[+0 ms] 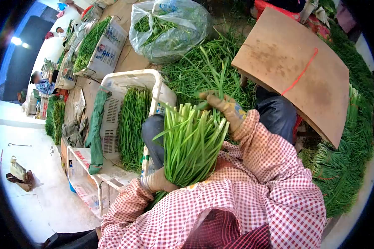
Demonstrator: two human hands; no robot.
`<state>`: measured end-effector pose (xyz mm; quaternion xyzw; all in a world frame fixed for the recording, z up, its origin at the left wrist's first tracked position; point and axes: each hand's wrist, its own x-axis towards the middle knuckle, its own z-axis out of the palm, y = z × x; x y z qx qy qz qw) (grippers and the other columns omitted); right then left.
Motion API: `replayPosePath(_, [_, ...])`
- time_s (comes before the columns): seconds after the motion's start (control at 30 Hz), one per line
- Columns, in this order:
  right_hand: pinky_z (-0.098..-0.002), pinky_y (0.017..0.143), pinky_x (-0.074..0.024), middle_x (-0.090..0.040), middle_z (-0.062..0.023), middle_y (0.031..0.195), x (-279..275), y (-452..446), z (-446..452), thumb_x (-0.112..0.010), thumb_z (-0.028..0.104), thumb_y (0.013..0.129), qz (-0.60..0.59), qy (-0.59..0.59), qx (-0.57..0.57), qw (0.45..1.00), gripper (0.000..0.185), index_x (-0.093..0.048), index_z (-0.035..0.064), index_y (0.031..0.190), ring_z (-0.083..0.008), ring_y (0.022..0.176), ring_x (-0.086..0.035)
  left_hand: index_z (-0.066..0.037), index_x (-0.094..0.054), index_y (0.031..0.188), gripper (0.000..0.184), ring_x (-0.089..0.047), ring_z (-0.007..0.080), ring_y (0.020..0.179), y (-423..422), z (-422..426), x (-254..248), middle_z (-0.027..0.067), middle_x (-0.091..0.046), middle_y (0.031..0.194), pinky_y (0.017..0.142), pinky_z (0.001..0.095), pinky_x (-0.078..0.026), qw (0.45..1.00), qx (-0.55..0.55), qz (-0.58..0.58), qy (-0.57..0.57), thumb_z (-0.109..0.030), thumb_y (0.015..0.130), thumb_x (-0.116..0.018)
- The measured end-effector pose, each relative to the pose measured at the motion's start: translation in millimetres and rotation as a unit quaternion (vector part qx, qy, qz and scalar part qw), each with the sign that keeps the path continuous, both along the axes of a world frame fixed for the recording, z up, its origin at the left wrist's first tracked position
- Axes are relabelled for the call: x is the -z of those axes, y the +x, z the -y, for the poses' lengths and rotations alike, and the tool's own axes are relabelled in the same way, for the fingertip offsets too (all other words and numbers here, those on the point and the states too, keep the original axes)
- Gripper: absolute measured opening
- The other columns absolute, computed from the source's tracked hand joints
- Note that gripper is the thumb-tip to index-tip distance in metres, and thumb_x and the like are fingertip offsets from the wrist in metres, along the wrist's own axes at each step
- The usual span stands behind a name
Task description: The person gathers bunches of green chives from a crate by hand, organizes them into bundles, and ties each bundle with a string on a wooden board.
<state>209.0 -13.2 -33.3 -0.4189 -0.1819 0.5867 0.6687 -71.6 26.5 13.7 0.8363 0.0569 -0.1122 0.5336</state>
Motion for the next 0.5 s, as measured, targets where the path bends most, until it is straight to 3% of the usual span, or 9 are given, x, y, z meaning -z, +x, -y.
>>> replayPosePath(0.03, [-0.0332,0.071,-0.0544,-0.065,-0.0088,0.09,17.0,6.4,-8.3,-0.067,0.031,0.084,0.105,-0.022,0.009,0.994,0.041,-0.058,0.0053,0.114,-0.0174,0.078,-0.064,-0.009,-0.051,0.133,0.064,-0.043,0.0298,0.127,-1.0,3.7,5.6,0.0112,-0.05,0.136,0.112,0.0419,-0.026,1.0,-0.001,-0.003,-0.003,-0.03,0.077,-0.072])
replayPosePath(0.1, [-0.0282,0.051,-0.0495,-0.056,-0.0022,0.07,-26.6,1.2,-3.3,-0.066,0.03,0.083,-0.015,-0.115,0.095,0.989,0.029,-0.059,0.004,0.096,-0.0148,0.058,-0.058,-0.01,-0.055,0.13,0.048,-0.045,0.0295,0.124,-4.8,10.7,20.6,0.0112,-0.052,0.135,0.108,0.0408,-0.031,0.997,-0.054,-0.023,-0.05,-0.032,0.087,-0.061])
replayPosePath(0.23, [-0.0308,0.047,-0.0463,-0.053,-0.0072,0.075,26.9,39.9,-37.9,-0.063,0.038,0.085,0.171,-0.234,0.133,0.948,0.04,-0.055,0.0009,0.1,-0.0185,0.06,-0.054,-0.008,-0.057,0.127,0.045,-0.047,0.0295,0.122,-3.6,13.9,23.5,0.0139,-0.052,0.133,0.106,0.0407,-0.033,0.998,-0.054,-0.04,-0.011,-0.031,0.088,-0.059])
replayPosePath(0.3, [-0.0311,0.043,-0.0435,-0.048,-0.0056,0.068,57.8,92.8,-50.8,-0.061,0.04,0.087,0.073,-0.047,0.229,0.97,0.038,-0.055,0.0027,0.092,-0.018,0.053,-0.051,-0.007,-0.051,0.132,0.051,-0.046,0.0279,0.124,-3.2,14.4,13.9,0.014,-0.049,0.136,0.108,0.0387,-0.033,0.991,-0.037,-0.12,0.045,-0.037,0.091,-0.054])
replayPosePath(0.37, [-0.0374,0.047,-0.0464,-0.056,-0.0055,0.067,-12.9,133.6,-33.3,-0.06,0.042,0.084,0.104,-0.157,0.338,0.922,0.042,-0.056,0.0003,0.092,-0.0199,0.049,-0.052,-0.007,-0.05,0.133,0.051,-0.046,0.0286,0.124,-2.7,18.2,15.6,0.0143,-0.049,0.136,0.108,0.0395,-0.033,0.989,-0.062,-0.13,0.02,-0.037,0.092,-0.053])
replayPosePath(0.43, [-0.0355,0.044,-0.0446,-0.058,-0.0059,0.071,-31.6,120.9,-19.7,-0.06,0.041,0.085,0.16,-0.151,0.275,0.936,0.042,-0.055,0.0008,0.094,-0.0187,0.047,-0.051,-0.007,-0.05,0.134,0.05,-0.046,0.0293,0.124,4.2,21.2,24.8,0.0147,-0.049,0.136,0.108,0.0403,-0.033,0.98,-0.131,-0.119,-0.093,-0.036,0.093,-0.051])
replayPosePath(0.47, [-0.0335,0.04,-0.0427,-0.06,-0.0063,0.074,-36.2,111.9,-8.7,-0.059,0.041,0.085,0.213,-0.143,0.217,0.942,0.041,-0.055,0.0013,0.095,-0.0174,0.044,-0.05,-0.007,-0.049,0.134,0.05,-0.046,0.0296,0.125,10.7,24.8,31.7,0.0149,-0.049,0.136,0.108,0.0407,-0.033,0.954,-0.186,-0.106,-0.209,-0.036,0.093,-0.05])
replayPosePath(0.5, [-0.0319,0.038,-0.0441,-0.063,-0.0087,0.076,-28.6,102.0,5.5,-0.057,0.036,0.09,0.299,-0.171,0.057,0.937,0.035,-0.058,0.0011,0.093,-0.0182,0.05,-0.057,-0.007,-0.049,0.134,0.05,-0.046,0.03,0.125,17.8,26.3,37.6,0.0151,-0.049,0.137,0.108,0.0411,-0.033,0.905,-0.238,-0.091,-0.341,-0.036,0.094,-0.049])
